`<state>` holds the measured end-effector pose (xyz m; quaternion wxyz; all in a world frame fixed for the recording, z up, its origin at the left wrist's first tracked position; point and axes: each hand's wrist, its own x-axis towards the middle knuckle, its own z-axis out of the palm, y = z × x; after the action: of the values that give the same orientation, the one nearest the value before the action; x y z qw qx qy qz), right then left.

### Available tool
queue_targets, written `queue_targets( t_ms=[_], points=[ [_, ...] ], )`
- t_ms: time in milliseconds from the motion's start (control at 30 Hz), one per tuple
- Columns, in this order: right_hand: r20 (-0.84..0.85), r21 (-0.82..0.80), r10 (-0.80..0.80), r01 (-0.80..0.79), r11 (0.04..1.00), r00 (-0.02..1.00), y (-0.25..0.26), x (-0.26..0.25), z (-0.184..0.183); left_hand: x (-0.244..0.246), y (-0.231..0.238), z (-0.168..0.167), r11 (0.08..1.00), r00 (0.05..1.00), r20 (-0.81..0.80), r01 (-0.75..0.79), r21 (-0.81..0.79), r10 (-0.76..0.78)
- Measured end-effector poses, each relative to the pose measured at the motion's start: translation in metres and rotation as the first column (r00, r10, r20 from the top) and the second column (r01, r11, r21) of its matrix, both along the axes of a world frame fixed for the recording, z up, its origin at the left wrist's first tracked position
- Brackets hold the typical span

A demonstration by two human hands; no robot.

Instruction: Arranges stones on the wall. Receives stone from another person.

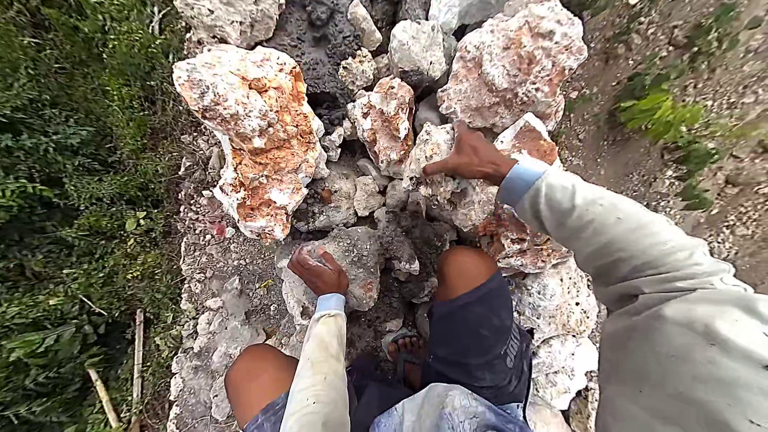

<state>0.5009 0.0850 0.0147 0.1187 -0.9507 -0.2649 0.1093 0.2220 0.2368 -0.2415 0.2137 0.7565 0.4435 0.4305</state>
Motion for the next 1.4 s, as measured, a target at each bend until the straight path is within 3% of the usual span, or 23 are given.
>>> queue_targets(
  t_ms=[67, 167, 333, 400, 567, 767, 933, 1000, 1100, 1200, 1300, 1400],
  points=[
    [0.139, -0.068, -0.046, 0.055, 0.996, 0.989, 0.002, 0.004, -0.002, -0.002, -0.002, 0.000, 1.000, 1.000, -0.003, 0.006, -0.007, -0.006],
    [0.209, -0.148, 0.063, -0.032, 0.989, 0.976, 0.007, 0.009, -0.007, -0.002, 0.000, 0.000, 1.000, 0.999, 0.032, -0.005, 0.028, 0.004],
    [-0.121, -0.356, 0.341, -0.362, 0.862, 0.932, -0.011, 0.023, -0.017, -0.005, -0.002, -0.007, 0.999, 1.000, 0.017, -0.012, 0.048, 0.011],
    [-0.160, -0.330, 0.373, -0.406, 0.852, 0.914, -0.025, 0.015, -0.025, -0.005, 0.000, -0.008, 0.999, 1.000, 0.009, -0.005, 0.049, 0.004],
    [0.001, -0.118, 0.467, -0.463, 0.878, 0.884, -0.052, -0.070, -0.016, -0.004, -0.003, -0.003, 0.999, 1.000, -0.004, 0.003, 0.035, -0.003],
    [-0.045, -0.010, 0.721, -0.722, 0.692, 0.692, -0.044, -0.163, -0.026, -0.008, -0.002, -0.004, 0.998, 1.000, -0.020, 0.017, 0.062, -0.015],
    [-0.021, 0.052, 0.804, -0.802, 0.595, 0.594, -0.011, -0.195, -0.058, -0.006, -0.002, -0.003, 0.995, 0.999, -0.029, 0.019, 0.098, -0.016],
    [-0.089, 0.072, 0.819, -0.817, 0.572, 0.566, -0.007, -0.196, -0.052, -0.006, -0.004, 0.005, 0.997, 0.997, -0.075, 0.009, 0.078, -0.004],
    [-0.123, 0.076, 0.757, -0.755, 0.652, 0.642, 0.007, -0.152, -0.012, -0.002, -0.011, 0.022, 0.999, 0.987, -0.155, -0.033, -0.008, 0.031],
    [0.188, 0.024, 0.580, -0.594, 0.804, 0.792, 0.054, -0.039, 0.019, 0.004, -0.013, 0.027, 0.993, 0.980, -0.175, -0.103, -0.052, 0.092],
    [0.417, -0.032, 0.395, -0.421, 0.906, 0.818, 0.107, 0.096, 0.035, 0.005, -0.015, 0.022, 0.991, 0.974, -0.190, -0.131, -0.030, 0.123],
    [0.445, -0.192, 0.428, -0.383, 0.904, 0.787, 0.145, 0.175, 0.027, 0.006, -0.017, 0.023, 0.989, 0.967, -0.215, -0.148, -0.030, 0.138]
  ],
)
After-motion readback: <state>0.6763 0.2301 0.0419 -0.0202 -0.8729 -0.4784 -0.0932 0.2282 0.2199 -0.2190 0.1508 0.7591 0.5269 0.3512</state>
